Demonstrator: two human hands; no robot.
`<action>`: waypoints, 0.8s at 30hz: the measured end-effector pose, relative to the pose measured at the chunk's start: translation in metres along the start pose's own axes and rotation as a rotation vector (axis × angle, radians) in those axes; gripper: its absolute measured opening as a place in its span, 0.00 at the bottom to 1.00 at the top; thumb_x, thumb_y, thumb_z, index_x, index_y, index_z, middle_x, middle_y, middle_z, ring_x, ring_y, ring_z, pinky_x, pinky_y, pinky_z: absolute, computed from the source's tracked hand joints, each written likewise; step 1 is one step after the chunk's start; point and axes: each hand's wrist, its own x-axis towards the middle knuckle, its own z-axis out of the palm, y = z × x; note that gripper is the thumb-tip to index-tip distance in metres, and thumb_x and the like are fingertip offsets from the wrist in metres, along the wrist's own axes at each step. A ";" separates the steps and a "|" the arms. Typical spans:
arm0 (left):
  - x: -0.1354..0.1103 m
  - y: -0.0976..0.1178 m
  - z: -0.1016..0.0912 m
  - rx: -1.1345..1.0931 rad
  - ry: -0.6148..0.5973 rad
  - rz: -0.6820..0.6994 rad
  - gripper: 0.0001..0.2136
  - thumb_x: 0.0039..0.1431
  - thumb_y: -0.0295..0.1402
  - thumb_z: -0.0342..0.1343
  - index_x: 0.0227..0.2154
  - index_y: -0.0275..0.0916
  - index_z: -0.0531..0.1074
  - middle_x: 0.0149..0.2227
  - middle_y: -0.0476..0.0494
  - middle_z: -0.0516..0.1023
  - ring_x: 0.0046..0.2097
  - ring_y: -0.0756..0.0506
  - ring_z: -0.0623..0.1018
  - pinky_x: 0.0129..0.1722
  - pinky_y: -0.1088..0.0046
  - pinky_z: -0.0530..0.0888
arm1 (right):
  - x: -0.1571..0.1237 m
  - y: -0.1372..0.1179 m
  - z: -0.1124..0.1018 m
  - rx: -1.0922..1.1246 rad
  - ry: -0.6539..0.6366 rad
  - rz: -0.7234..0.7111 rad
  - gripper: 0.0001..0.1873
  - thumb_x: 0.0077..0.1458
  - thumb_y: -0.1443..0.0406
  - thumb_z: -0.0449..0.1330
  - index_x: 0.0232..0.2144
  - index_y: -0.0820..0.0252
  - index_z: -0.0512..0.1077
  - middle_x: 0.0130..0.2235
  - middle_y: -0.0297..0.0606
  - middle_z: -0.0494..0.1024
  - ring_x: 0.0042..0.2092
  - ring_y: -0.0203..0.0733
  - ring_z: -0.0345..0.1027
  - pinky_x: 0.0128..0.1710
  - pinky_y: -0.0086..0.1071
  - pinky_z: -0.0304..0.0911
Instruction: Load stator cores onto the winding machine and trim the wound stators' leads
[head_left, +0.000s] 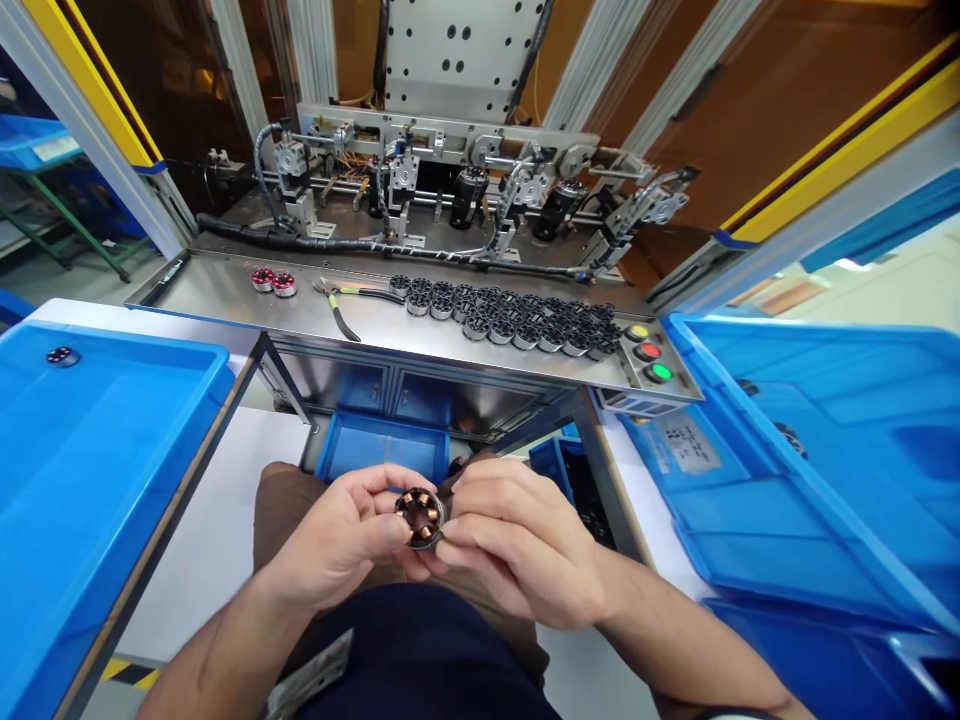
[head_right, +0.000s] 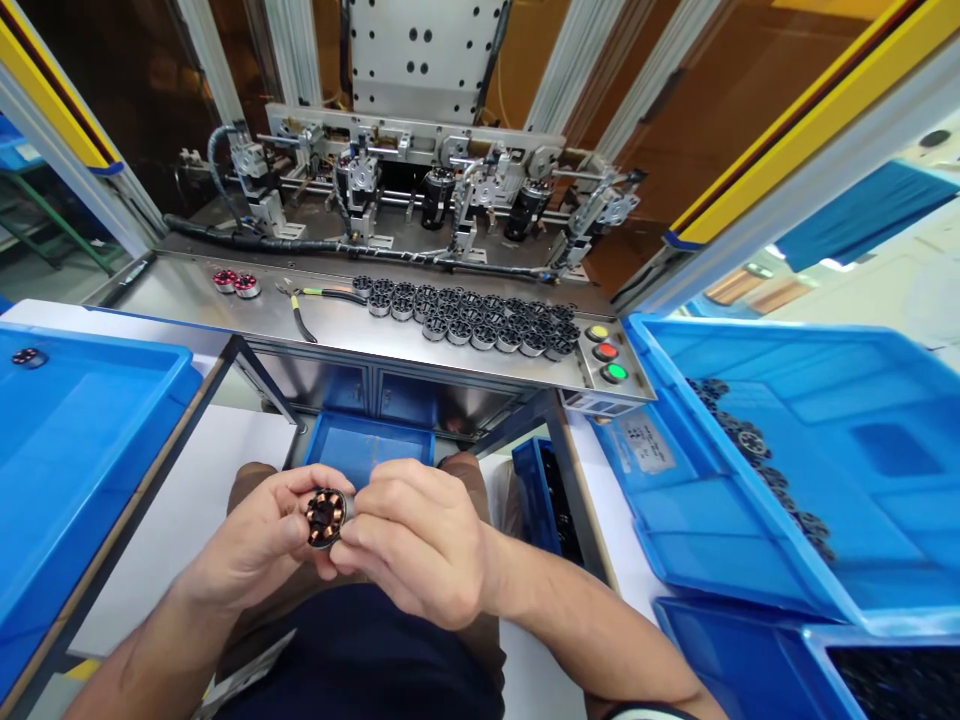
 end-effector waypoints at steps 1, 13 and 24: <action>0.000 0.000 0.001 0.004 0.017 0.016 0.20 0.46 0.38 0.73 0.41 0.37 0.77 0.31 0.44 0.84 0.30 0.48 0.83 0.30 0.80 0.79 | -0.001 0.001 -0.001 0.038 0.005 0.023 0.10 0.59 0.69 0.62 0.44 0.64 0.71 0.32 0.41 0.79 0.35 0.41 0.74 0.37 0.36 0.75; 0.001 -0.004 0.002 0.071 0.034 0.110 0.19 0.46 0.37 0.74 0.42 0.40 0.81 0.32 0.46 0.84 0.31 0.50 0.83 0.33 0.81 0.80 | -0.002 0.014 0.002 0.283 0.055 0.189 0.12 0.58 0.65 0.66 0.45 0.60 0.76 0.37 0.42 0.76 0.38 0.40 0.71 0.37 0.36 0.71; -0.001 -0.005 0.002 0.028 0.033 0.274 0.16 0.48 0.32 0.72 0.41 0.44 0.78 0.45 0.46 0.83 0.37 0.49 0.84 0.35 0.79 0.80 | 0.004 -0.004 0.002 0.109 0.089 0.255 0.05 0.56 0.75 0.62 0.35 0.65 0.76 0.30 0.42 0.77 0.32 0.37 0.72 0.30 0.30 0.71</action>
